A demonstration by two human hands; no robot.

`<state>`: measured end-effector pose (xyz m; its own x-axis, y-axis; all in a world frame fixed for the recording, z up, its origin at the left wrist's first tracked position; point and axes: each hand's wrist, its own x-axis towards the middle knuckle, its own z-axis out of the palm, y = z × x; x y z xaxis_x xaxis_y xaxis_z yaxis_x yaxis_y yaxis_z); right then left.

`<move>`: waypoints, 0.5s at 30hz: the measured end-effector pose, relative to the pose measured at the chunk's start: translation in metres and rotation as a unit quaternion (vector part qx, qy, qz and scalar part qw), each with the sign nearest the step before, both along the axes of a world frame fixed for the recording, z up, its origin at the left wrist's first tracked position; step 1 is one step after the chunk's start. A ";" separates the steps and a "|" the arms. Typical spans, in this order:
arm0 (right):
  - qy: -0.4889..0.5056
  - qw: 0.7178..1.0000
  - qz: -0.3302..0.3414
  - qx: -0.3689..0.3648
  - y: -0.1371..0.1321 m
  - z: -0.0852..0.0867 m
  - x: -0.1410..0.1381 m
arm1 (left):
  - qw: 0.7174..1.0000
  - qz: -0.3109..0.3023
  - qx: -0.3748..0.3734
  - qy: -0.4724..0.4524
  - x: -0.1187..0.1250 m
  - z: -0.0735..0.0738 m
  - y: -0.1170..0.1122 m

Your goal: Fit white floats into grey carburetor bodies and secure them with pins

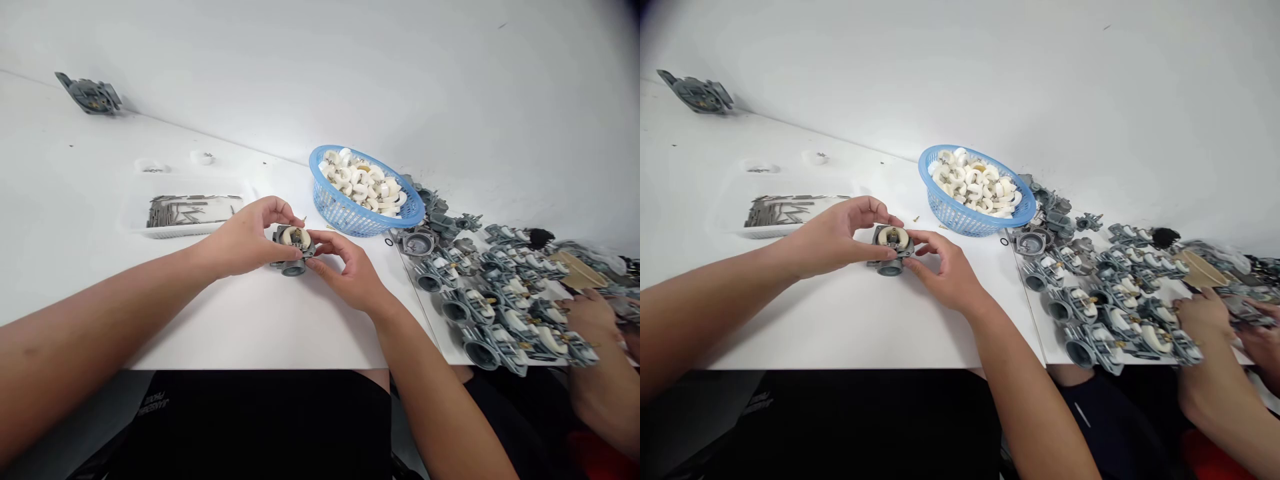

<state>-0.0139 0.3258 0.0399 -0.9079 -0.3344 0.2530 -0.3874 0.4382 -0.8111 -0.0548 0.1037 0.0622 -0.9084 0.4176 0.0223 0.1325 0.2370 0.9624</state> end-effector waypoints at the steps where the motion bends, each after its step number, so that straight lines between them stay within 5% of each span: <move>1: 0.001 1.000 0.000 0.001 0.000 0.000 0.000 | 1.000 0.002 0.010 -0.007 0.000 0.000 0.001; 15: 0.011 1.000 -0.001 0.017 0.002 0.002 0.001 | 0.998 -0.009 0.061 -0.027 -0.001 -0.003 0.003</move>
<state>-0.0131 0.3277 0.0419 -0.9028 -0.3414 0.2617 -0.4045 0.4665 -0.7866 -0.0554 0.1066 0.0595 -0.9018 0.4314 0.0259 0.0834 0.1149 0.9899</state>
